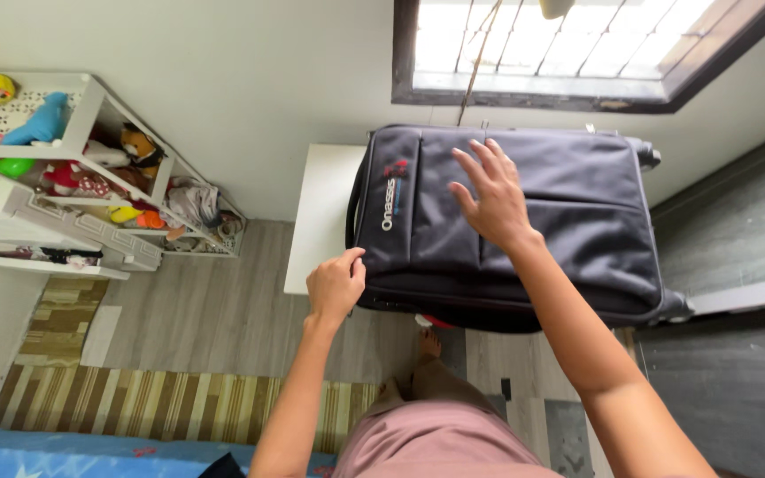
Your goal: The person packs a suitcase by placing folded jeans, a towel, and toiletries into the main compartment and mesh pockets. They secure the contents with straps, close and zip the suitcase, then briefly reopen it to adjust the clothing before leaving it open.
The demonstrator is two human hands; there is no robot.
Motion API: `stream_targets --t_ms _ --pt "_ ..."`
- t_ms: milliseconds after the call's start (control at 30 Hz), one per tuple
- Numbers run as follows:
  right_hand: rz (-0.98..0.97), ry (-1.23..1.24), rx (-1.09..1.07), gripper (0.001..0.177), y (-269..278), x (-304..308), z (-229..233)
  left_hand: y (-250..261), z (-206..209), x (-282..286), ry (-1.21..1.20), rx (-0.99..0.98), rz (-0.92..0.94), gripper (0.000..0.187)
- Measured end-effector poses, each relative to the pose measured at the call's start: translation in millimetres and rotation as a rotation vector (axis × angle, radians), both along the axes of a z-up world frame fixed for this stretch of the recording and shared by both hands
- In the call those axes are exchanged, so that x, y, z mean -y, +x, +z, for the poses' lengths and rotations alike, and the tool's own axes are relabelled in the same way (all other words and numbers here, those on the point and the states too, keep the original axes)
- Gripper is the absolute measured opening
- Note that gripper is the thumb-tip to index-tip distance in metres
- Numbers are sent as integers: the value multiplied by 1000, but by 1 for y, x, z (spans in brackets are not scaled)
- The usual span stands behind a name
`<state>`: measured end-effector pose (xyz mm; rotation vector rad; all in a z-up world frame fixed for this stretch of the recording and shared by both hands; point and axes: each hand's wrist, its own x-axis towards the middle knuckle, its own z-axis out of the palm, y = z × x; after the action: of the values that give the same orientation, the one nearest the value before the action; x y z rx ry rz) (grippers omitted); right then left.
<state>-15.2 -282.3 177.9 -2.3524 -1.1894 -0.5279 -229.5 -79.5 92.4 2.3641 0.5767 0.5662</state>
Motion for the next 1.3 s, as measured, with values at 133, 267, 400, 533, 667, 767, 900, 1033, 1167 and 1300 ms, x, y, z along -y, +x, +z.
stream_targets --t_ms 133,267,400,533,667,767,900,1033,1167,1300 --pt "2 -265 63 61 57 -60 -18 61 15 -16 -37 147 -146 20" --pt "58 -383 -47 61 114 -100 -42 142 4 -46 -28 188 -227 30" --pt "54 -397 -374 37 183 -121 -58 227 -27 -101 -12 279 -145 34" --pt "109 -485 -521 29 239 -145 -76 296 -65 -142 -71 188 -175 42" --pt "317 -505 -691 23 269 -184 -104 335 -96 -154 -228 14 -302 54" --pt "368 -460 -687 21 274 -204 -130 356 -101 -162 -392 -263 -363 61" --pt "281 -246 -850 22 265 -206 -156 360 -100 -181 -382 -413 -380 33" --pt "252 -269 -832 24 258 -199 -147 352 -95 -191 -547 -317 -315 26" --pt "250 -259 -826 28 249 -194 -123 339 -96 -190 -587 -199 -433 27" --pt "354 -285 -849 33 238 -192 -101 324 -91 -180 -501 -35 -386 18"
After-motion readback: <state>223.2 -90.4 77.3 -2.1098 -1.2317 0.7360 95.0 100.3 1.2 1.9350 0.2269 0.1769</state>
